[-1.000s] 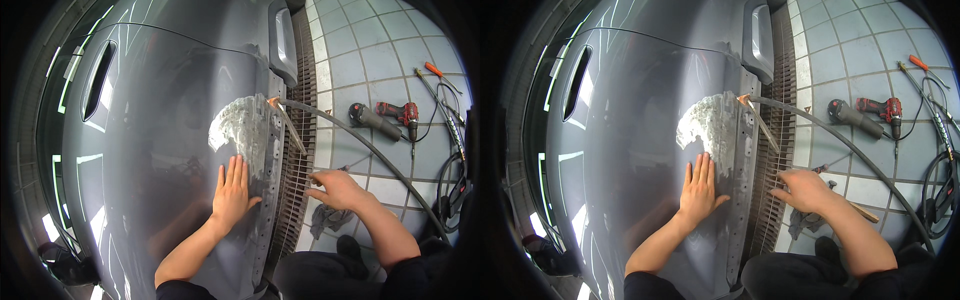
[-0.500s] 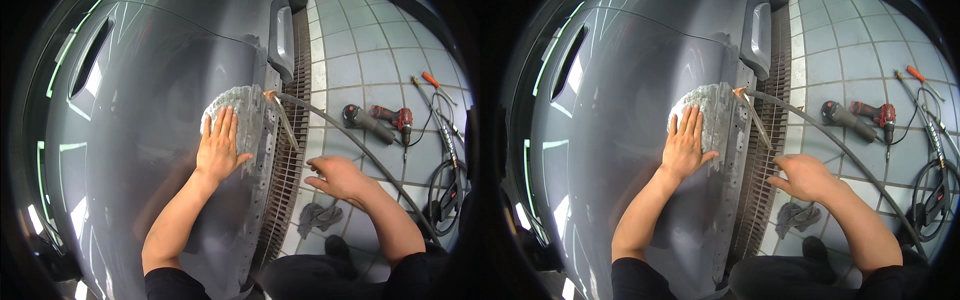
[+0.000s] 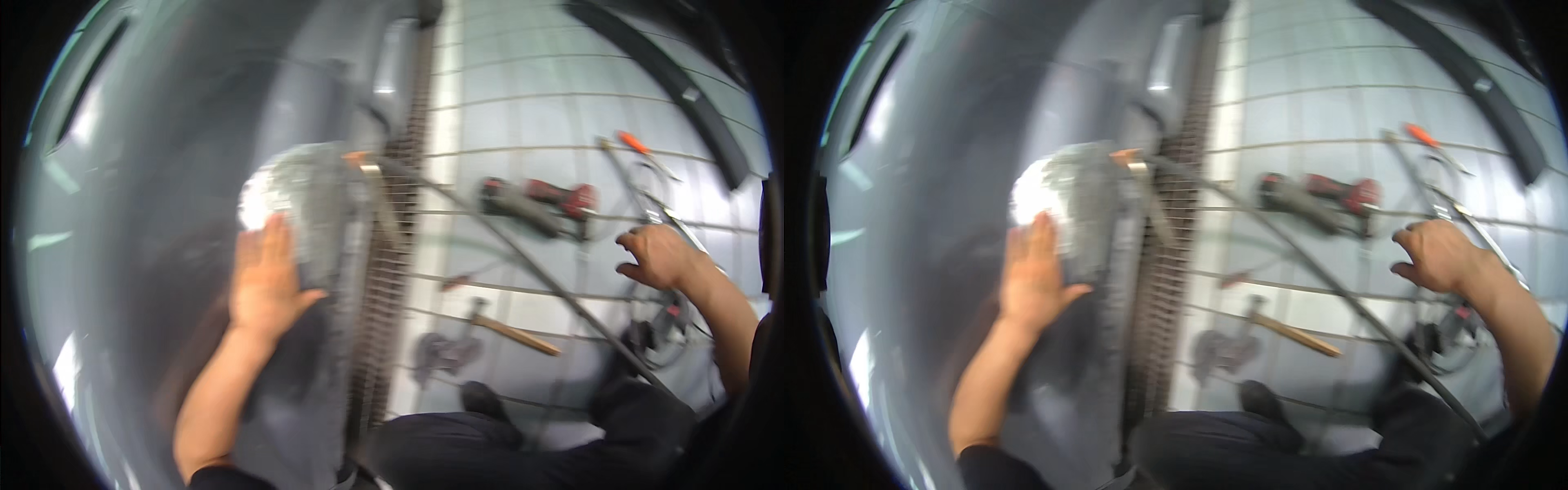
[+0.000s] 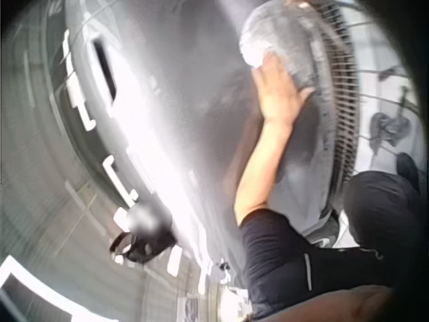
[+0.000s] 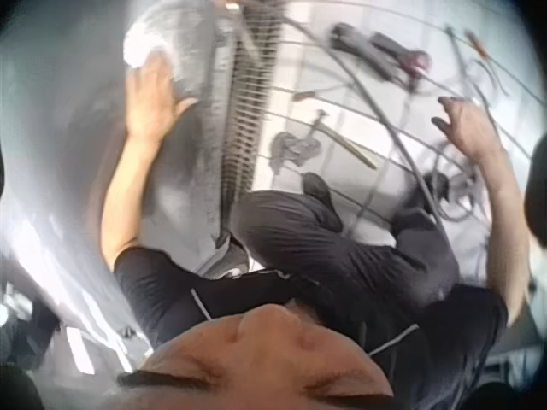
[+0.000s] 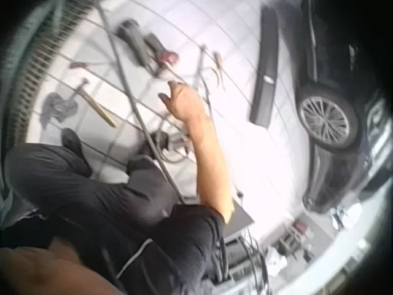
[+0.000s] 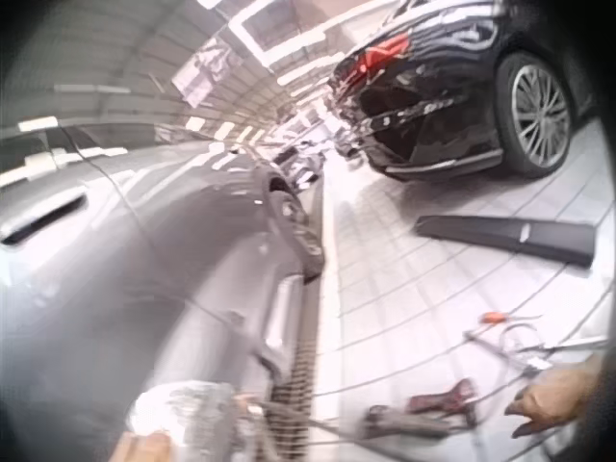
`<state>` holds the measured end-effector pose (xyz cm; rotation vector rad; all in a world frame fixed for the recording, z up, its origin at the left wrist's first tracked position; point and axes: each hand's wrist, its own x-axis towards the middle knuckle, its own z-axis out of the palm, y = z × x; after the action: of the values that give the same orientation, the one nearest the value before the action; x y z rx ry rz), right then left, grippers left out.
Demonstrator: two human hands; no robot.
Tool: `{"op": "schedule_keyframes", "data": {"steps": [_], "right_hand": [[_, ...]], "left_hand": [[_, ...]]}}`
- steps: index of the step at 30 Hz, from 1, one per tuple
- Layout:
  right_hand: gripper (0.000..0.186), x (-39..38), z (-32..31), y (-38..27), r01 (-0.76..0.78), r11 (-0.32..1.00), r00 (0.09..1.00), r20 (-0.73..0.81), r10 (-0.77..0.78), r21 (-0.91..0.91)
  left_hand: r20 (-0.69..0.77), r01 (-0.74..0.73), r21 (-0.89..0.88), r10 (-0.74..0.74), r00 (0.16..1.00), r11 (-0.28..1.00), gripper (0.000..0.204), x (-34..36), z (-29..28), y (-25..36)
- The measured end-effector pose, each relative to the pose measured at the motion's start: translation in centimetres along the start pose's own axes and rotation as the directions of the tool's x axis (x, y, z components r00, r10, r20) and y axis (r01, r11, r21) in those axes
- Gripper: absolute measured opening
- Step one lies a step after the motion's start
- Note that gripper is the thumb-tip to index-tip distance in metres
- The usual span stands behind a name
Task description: The person uses a pneumatic dent puller to repair a dent on the front bumper of a gray car. They repeatedly attach the tool to the damaged area, apply suction, and pull to gradually flatten the dent, occasionally checking the surface by hand.
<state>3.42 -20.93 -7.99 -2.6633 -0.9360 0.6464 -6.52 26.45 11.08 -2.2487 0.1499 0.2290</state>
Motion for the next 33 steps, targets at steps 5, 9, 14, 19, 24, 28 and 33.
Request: {"op": "schedule_keyframes", "data": {"steps": [5,9,14,19,24,28,33], "right_hand": [[0.042,-11.2,6.0,11.2,-0.565,0.781,0.768,-0.176,0.615,0.266],[0.041,-17.7,14.3,13.3,-0.7,0.436,0.492,-0.061,0.868,0.565],[0.047,-16.2,22.2,11.6,-0.787,0.395,0.471,0.049,0.881,0.473],[0.054,-11.1,21.7,7.4,-0.806,0.244,0.271,-0.029,0.962,0.54],[0.066,-13.2,35.1,15.8,-0.422,-0.122,0.397,0.304,0.866,0.898],[0.062,-13.2,37.4,17.9,-0.319,-0.207,0.354,0.318,0.88,0.925],[0.047,-15.1,39.5,20.3,0.172,-0.343,0.622,0.169,0.765,0.923]], "left_hand": [[0.012,0.127,-0.053,-0.127,0.992,0.99,0.106,-0.2,-0.2,0.9],[-0.059,0.131,-0.148,-0.141,0.988,0.98,0.108,0.8,0.4,1.7],[-0.017,0.207,-0.128,-0.211,0.977,0.97,0.107,-1.9,-0.1,2.4],[0.066,0.259,-0.167,-0.251,0.966,0.951,0.104,-3.8,0.7,2.6],[0.024,0.257,-0.17,-0.257,0.966,0.951,0.105,-3.9,0.8,2.7],[-0.025,0.206,-0.099,-0.21,0.977,0.974,0.104,-2.3,1.7,1.7],[-0.096,0.21,-0.043,-0.214,0.972,0.977,0.1,1.4,2.6,1.1]]}}
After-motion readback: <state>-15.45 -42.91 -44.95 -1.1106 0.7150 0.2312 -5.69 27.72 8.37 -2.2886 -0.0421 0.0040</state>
